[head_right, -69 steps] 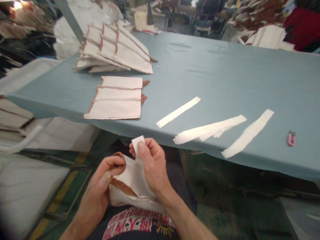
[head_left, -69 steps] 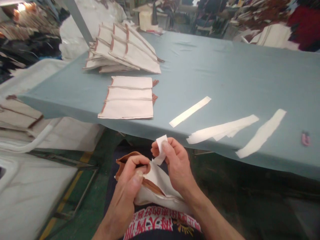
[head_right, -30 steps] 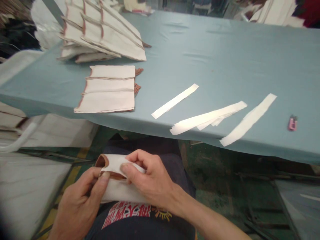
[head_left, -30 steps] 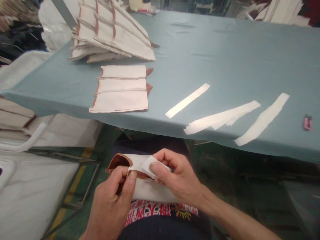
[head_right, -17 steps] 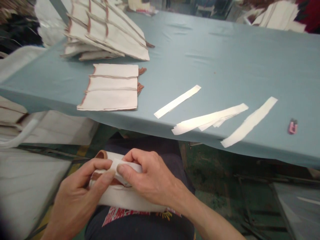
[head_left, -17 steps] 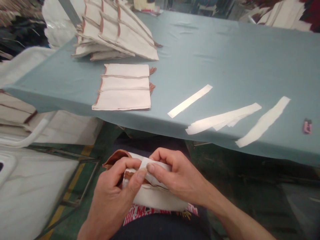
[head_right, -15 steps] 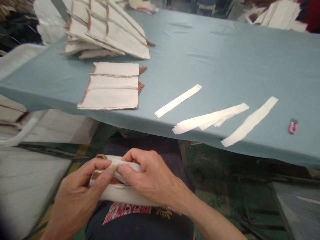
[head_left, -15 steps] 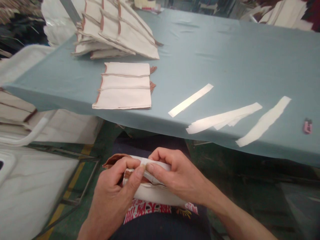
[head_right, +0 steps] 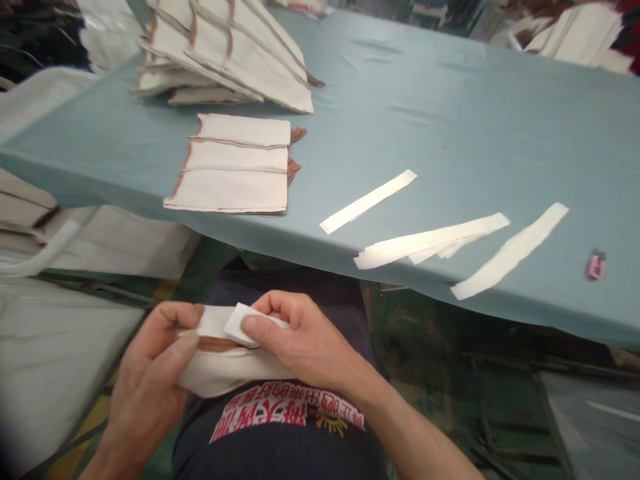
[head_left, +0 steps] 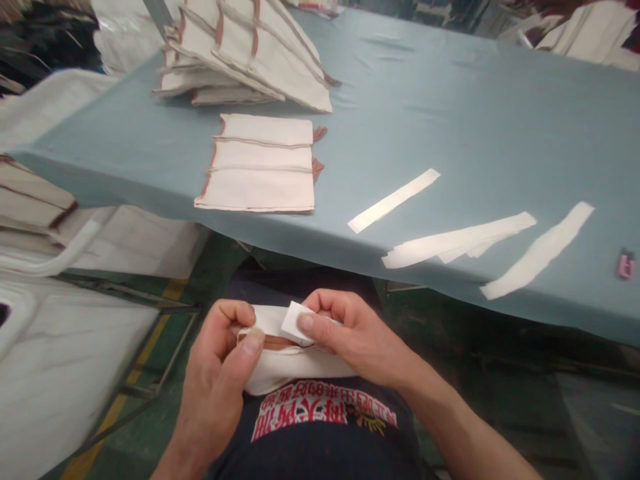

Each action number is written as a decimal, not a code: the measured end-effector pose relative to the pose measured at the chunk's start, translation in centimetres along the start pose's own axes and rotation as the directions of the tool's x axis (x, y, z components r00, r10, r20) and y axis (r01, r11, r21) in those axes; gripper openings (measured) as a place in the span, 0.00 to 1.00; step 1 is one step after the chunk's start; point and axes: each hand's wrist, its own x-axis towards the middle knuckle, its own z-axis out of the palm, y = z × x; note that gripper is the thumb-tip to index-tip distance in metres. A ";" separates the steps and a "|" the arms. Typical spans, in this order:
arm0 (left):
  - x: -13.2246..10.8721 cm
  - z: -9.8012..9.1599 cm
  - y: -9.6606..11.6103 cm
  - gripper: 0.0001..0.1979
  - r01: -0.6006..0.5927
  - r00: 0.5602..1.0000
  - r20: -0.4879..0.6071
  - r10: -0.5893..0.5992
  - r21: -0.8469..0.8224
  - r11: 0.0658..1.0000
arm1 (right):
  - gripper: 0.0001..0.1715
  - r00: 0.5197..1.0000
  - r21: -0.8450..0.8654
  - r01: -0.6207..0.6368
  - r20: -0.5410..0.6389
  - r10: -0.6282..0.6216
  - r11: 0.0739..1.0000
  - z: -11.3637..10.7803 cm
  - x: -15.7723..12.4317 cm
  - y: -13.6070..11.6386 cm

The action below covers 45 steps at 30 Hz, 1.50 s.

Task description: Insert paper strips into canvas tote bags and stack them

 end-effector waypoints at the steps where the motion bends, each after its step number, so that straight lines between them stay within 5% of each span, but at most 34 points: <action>1: 0.0 -0.1 -0.3 0.15 0.013 1.000 0.015 -0.013 -0.041 0.999 | 0.27 1.000 0.018 -0.001 -0.002 0.001 1.000 0.1 0.1 0.2; 7: 0.4 -0.2 -0.4 0.13 -0.053 0.991 0.131 0.036 0.122 0.991 | 0.35 0.994 0.170 0.019 0.099 -0.036 0.985 -0.1 0.7 1.1; 11: 0.8 0.2 0.2 0.17 -0.021 0.981 0.192 0.007 0.072 0.997 | 0.34 0.968 0.250 -0.081 0.249 0.017 0.965 -0.7 1.1 1.5; 18: 1.1 0.8 -0.1 0.19 0.018 0.965 0.261 -0.018 0.000 1.000 | 0.27 0.949 0.227 -0.140 0.307 0.066 0.964 -0.9 1.3 1.6; 26: 1.3 1.5 0.6 0.09 -0.028 0.964 0.265 0.010 0.063 0.998 | 0.14 0.897 0.194 -0.198 0.430 0.099 0.961 -1.5 2.1 1.9; 29: 1.5 1.4 0.5 0.12 -0.012 0.972 0.237 -0.014 0.108 0.994 | 0.19 0.944 0.018 -0.052 0.327 0.043 0.998 -1.9 1.8 1.2; 33: 2.2 0.9 -0.1 0.14 -0.021 0.979 0.205 -0.004 0.122 0.992 | 0.22 0.973 -0.298 0.232 0.086 -0.217 0.926 -2.2 1.1 0.4; 41: 1.9 0.7 -0.5 0.13 -0.020 0.980 0.199 -0.004 0.119 0.993 | 0.16 0.944 -0.397 0.294 -0.021 -0.329 0.869 -0.5 1.0 2.7; 43: 1.4 0.5 -0.8 0.14 -0.001 0.983 0.182 -0.016 0.089 0.996 | 0.15 0.902 -0.527 0.282 -0.138 -0.408 0.802 0.4 0.3 3.6; 45: 1.0 0.2 -1.3 0.15 0.002 0.983 0.183 -0.010 0.046 0.999 | 0.15 0.808 -0.690 0.257 -0.231 -0.543 0.677 1.3 -0.5 4.6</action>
